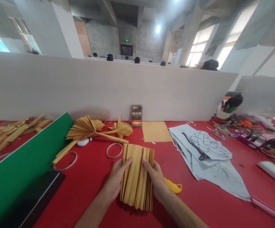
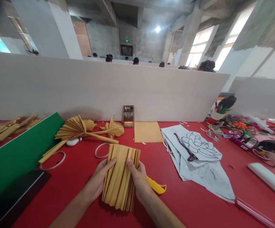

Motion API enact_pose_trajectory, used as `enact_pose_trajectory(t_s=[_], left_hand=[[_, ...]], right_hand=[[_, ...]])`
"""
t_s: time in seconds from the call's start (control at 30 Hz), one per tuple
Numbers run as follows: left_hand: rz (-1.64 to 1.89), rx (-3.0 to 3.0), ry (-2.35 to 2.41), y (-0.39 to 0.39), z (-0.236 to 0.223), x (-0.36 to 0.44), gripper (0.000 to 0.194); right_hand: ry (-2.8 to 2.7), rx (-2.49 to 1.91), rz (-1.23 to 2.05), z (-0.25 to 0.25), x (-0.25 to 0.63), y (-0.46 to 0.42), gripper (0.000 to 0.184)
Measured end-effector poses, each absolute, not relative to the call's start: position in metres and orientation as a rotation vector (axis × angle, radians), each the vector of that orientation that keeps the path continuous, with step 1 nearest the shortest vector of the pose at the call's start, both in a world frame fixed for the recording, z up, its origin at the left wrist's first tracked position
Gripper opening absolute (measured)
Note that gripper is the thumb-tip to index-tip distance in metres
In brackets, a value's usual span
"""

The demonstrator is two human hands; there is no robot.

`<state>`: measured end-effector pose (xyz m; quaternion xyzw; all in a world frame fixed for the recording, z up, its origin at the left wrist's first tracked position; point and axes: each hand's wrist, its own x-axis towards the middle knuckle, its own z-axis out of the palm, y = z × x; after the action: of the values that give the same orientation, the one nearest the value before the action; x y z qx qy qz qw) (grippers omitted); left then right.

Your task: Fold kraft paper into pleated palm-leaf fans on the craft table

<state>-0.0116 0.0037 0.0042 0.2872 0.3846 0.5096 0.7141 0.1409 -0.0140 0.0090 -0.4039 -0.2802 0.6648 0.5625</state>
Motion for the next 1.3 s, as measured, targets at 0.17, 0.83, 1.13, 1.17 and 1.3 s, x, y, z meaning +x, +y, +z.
enact_pose_trajectory(t_s=[0.17,0.83,1.13,1.17,1.3], left_hand=[[1.12,0.535,0.842,0.004,0.004,-0.012,0.035],[0.992,0.785,0.824,-0.006,0.0,-0.003,0.05],[1.122,0.888,0.964,0.002,-0.005,-0.005,0.053],[1.125,0.905,0.984,0.002,-0.005,-0.005,0.052],[1.213,0.883,1.039,0.002,-0.003,-0.006,0.053]], right_hand=[[-0.673,-0.829,1.668,0.009,0.141,-0.015,0.053],[-0.796,-0.941,1.452,0.003,0.141,-0.011,0.049],[-0.815,-0.957,1.432,0.011,0.14,-0.013,0.053],[-0.819,-0.96,1.434,0.011,0.14,-0.014,0.053],[-0.81,-0.983,1.458,0.007,0.14,-0.014,0.053]])
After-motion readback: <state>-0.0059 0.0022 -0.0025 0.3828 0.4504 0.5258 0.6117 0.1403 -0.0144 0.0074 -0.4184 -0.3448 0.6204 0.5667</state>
